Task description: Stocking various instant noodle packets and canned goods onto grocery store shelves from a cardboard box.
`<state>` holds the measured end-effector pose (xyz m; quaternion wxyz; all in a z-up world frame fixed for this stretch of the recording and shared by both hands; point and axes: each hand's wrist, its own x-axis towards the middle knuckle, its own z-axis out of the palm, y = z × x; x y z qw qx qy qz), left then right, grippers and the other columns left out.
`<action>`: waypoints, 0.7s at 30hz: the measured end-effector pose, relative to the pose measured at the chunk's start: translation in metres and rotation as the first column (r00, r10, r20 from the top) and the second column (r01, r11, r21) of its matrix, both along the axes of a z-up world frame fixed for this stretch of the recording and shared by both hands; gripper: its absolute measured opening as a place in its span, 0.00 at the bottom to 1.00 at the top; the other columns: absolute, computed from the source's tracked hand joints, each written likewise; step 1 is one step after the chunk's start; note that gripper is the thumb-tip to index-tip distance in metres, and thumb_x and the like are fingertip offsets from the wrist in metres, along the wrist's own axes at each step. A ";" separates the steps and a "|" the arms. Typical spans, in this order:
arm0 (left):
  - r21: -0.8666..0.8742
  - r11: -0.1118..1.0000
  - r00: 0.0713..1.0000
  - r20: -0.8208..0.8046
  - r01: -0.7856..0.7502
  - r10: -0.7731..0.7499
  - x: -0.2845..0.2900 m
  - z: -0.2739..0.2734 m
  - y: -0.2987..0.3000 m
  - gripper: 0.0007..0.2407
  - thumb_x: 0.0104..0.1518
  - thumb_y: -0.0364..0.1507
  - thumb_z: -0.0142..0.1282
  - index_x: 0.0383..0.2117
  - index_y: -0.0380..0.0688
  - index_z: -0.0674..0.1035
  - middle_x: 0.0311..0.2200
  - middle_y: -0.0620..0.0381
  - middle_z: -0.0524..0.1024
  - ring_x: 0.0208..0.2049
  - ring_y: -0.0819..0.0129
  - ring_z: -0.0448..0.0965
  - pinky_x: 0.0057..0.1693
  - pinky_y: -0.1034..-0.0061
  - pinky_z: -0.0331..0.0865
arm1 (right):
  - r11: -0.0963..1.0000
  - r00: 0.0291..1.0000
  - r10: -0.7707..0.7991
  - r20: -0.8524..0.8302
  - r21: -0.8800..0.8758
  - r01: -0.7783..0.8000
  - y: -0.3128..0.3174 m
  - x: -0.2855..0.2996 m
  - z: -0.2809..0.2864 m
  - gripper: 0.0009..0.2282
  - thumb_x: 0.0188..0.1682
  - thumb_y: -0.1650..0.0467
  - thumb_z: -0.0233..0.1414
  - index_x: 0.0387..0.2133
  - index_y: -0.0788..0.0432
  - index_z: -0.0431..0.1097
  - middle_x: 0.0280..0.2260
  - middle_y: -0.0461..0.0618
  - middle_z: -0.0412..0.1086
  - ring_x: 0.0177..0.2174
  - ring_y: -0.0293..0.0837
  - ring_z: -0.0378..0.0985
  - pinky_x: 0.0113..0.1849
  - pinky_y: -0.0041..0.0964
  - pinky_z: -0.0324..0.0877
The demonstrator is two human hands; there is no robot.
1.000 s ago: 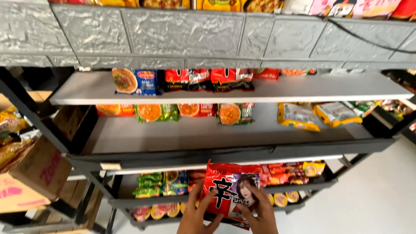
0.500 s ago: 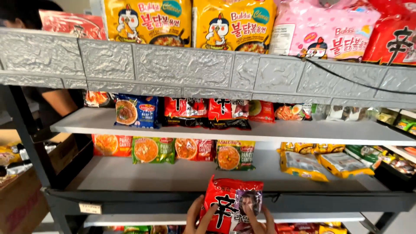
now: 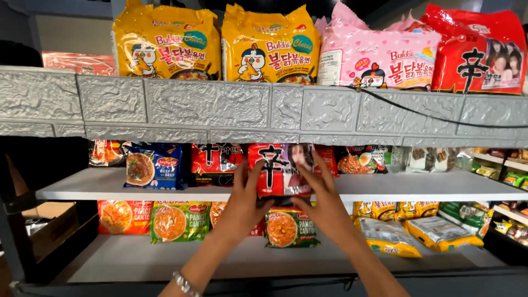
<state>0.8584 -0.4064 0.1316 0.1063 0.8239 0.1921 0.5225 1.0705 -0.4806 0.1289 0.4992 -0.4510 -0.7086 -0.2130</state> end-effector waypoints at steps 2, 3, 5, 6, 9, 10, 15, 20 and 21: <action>-0.066 0.998 0.999 -0.046 -0.009 0.006 0.005 0.015 0.011 0.39 0.48 0.24 0.67 0.67 0.54 0.56 0.69 0.38 0.44 0.54 0.42 0.73 0.55 0.62 0.75 | 1.000 1.000 0.022 0.017 -0.008 -0.022 0.017 0.006 0.014 0.36 0.38 0.72 0.66 0.64 0.48 0.59 0.70 0.58 0.41 0.65 0.59 0.55 0.57 0.47 0.64; -0.075 0.997 0.998 -0.054 -0.018 0.014 0.010 0.018 0.019 0.39 0.50 0.24 0.66 0.69 0.54 0.54 0.70 0.38 0.43 0.50 0.42 0.76 0.56 0.62 0.74 | 1.000 1.000 0.002 0.015 -0.011 -0.002 0.025 0.009 0.018 0.37 0.39 0.72 0.66 0.65 0.48 0.57 0.70 0.59 0.41 0.66 0.60 0.52 0.57 0.48 0.63; -0.085 0.996 0.998 -0.065 -0.029 0.024 0.017 0.021 0.033 0.39 0.51 0.24 0.64 0.70 0.55 0.53 0.71 0.39 0.43 0.46 0.41 0.78 0.56 0.61 0.74 | 1.000 1.000 -0.015 0.011 -0.016 0.015 0.037 0.014 0.024 0.38 0.40 0.72 0.65 0.65 0.48 0.56 0.70 0.60 0.41 0.66 0.62 0.50 0.58 0.49 0.62; 0.053 0.998 0.999 -0.025 -0.043 0.044 0.019 0.022 0.040 0.40 0.49 0.23 0.67 0.69 0.50 0.54 0.69 0.34 0.43 0.54 0.34 0.69 0.58 0.58 0.71 | 0.998 0.999 -0.049 0.020 -0.048 0.050 0.041 0.015 0.026 0.37 0.41 0.72 0.65 0.66 0.48 0.55 0.69 0.60 0.41 0.66 0.63 0.50 0.58 0.50 0.62; 0.112 0.991 0.996 -0.035 -0.078 0.082 0.018 0.028 0.041 0.41 0.47 0.23 0.69 0.68 0.47 0.55 0.67 0.30 0.43 0.64 0.30 0.57 0.60 0.57 0.69 | 0.995 0.998 -0.049 0.040 -0.080 0.053 0.043 0.012 0.030 0.37 0.42 0.71 0.64 0.66 0.48 0.54 0.69 0.59 0.42 0.66 0.62 0.51 0.58 0.51 0.62; 0.034 0.995 0.991 -0.084 -0.097 0.100 0.016 0.031 0.037 0.40 0.46 0.24 0.69 0.68 0.47 0.56 0.69 0.31 0.41 0.65 0.33 0.56 0.60 0.58 0.69 | 0.997 0.998 -0.018 0.053 -0.079 0.022 0.042 0.011 0.031 0.37 0.41 0.70 0.64 0.66 0.48 0.54 0.69 0.58 0.43 0.66 0.61 0.52 0.58 0.51 0.63; 0.513 0.828 0.947 -0.082 -0.226 0.310 0.022 0.020 0.055 0.42 0.43 0.29 0.71 0.67 0.42 0.58 0.66 0.34 0.53 0.67 0.34 0.51 0.68 0.50 0.54 | 0.973 0.927 -0.229 0.298 0.032 0.230 0.042 0.008 0.038 0.38 0.39 0.68 0.65 0.65 0.51 0.55 0.67 0.56 0.49 0.65 0.62 0.51 0.60 0.54 0.55; 0.570 0.798 0.933 -0.145 -0.195 0.331 0.028 0.014 0.074 0.38 0.50 0.29 0.65 0.69 0.43 0.56 0.68 0.41 0.55 0.70 0.41 0.52 0.69 0.52 0.52 | 0.984 0.914 -0.177 0.365 0.043 0.173 0.056 0.014 0.037 0.36 0.41 0.68 0.64 0.65 0.53 0.56 0.66 0.57 0.53 0.65 0.61 0.50 0.63 0.55 0.49; 0.584 0.785 0.914 -0.172 -0.207 0.369 0.033 0.012 0.082 0.38 0.51 0.29 0.63 0.70 0.42 0.55 0.68 0.41 0.55 0.70 0.41 0.52 0.70 0.53 0.51 | 0.984 0.924 -0.174 0.341 0.013 0.180 0.059 0.015 0.037 0.36 0.41 0.69 0.63 0.65 0.53 0.56 0.66 0.57 0.53 0.65 0.60 0.50 0.63 0.56 0.48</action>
